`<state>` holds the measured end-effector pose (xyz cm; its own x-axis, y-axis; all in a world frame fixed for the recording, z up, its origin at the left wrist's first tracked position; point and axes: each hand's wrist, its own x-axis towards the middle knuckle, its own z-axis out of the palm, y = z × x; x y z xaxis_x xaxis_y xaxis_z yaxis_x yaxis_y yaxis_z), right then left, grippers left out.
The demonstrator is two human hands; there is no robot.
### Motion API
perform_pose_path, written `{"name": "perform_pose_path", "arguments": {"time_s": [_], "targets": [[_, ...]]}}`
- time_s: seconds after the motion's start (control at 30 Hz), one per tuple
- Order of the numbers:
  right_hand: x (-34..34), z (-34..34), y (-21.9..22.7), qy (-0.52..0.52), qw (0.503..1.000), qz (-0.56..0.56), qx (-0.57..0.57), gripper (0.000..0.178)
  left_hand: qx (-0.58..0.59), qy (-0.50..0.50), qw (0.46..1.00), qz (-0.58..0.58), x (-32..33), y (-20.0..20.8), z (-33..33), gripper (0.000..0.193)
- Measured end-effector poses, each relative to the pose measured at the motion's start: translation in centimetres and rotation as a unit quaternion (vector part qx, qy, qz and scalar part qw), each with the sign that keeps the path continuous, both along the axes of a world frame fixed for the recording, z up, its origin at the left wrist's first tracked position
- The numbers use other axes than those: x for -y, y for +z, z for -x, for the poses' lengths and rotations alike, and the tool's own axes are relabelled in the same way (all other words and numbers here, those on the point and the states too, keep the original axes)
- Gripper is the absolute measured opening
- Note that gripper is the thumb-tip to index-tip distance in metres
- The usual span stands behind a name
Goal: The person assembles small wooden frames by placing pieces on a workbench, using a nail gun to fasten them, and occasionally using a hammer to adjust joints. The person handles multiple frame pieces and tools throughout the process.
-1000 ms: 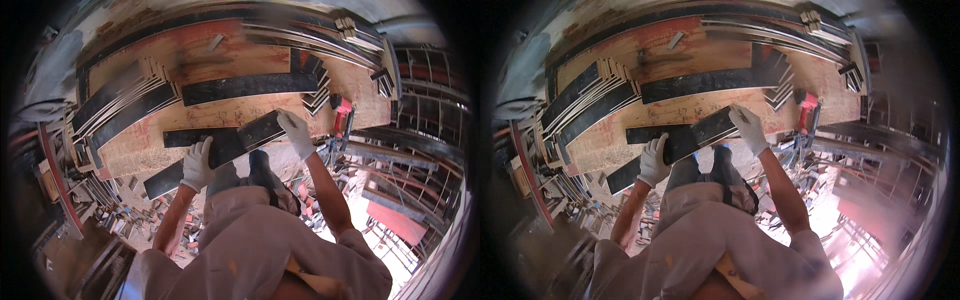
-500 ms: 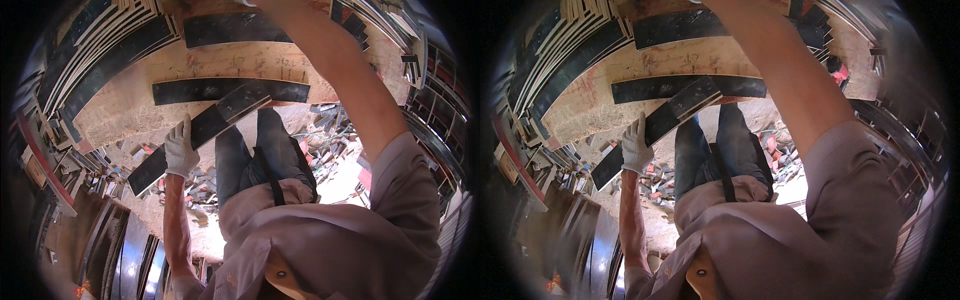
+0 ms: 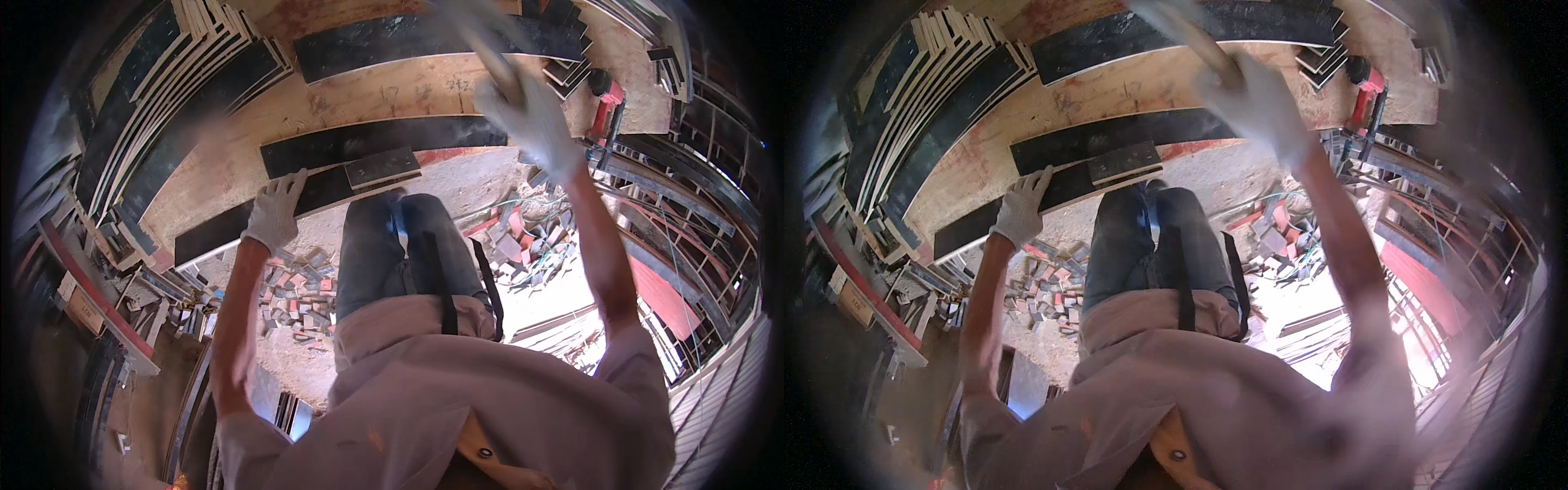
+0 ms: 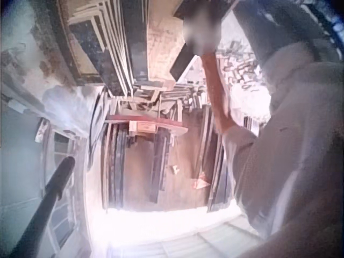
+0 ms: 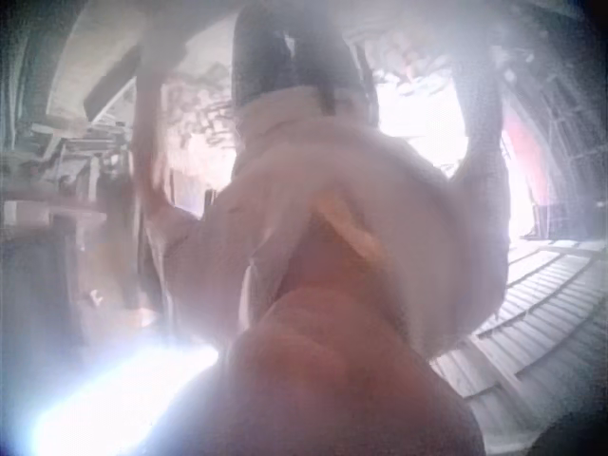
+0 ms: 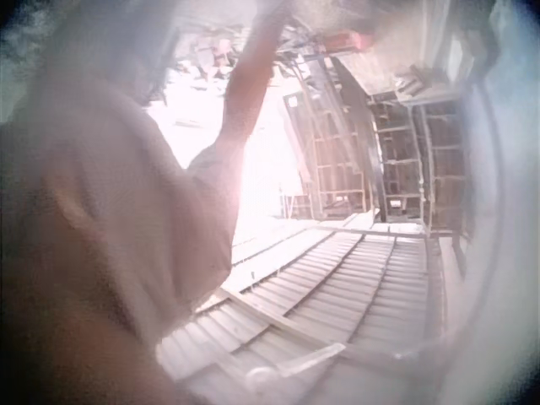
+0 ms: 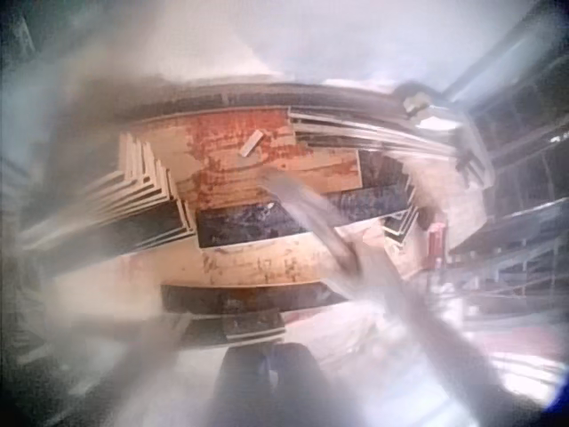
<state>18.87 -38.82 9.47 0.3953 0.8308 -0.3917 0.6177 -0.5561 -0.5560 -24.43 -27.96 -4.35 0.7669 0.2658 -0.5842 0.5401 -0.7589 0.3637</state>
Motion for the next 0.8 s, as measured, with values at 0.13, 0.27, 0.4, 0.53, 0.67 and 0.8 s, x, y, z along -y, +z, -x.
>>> {"name": "perform_pose_path", "arguments": {"time_s": [0.13, 0.27, 0.4, 0.53, 0.67, 0.8], "targets": [[13.4, 8.8, 2.9, -0.194, 0.969, -0.089, -0.126, 0.034, 0.006, -0.095, 0.995, 0.004, -1.2, -2.4, 1.5, 0.086], [19.7, 18.2, -1.0, -0.358, 0.892, -0.169, -0.216, 0.05, 0.053, -0.135, 0.989, 0.017, -2.3, -3.9, 2.3, 0.072], [21.4, 28.7, -3.8, -0.417, 0.856, -0.208, -0.223, 0.056, 0.051, -0.133, 0.989, -0.028, -3.2, -4.2, 3.2, 0.048], [21.6, 36.9, -8.3, -0.451, 0.832, -0.244, -0.212, 0.041, 0.075, -0.14, 0.979, -0.129, -2.3, -4.7, 2.9, 0.035], [20.1, 39.3, -10.0, -0.449, 0.869, -0.189, -0.085, 0.038, 0.088, -0.144, 0.97, -0.177, -2.2, -5.5, 3.4, 0.034], [17.4, 38.2, -5.9, -0.428, 0.839, -0.336, -0.022, 0.054, 0.122, -0.12, 0.971, -0.166, -2.2, -6.4, 4.7, 0.032]]}}
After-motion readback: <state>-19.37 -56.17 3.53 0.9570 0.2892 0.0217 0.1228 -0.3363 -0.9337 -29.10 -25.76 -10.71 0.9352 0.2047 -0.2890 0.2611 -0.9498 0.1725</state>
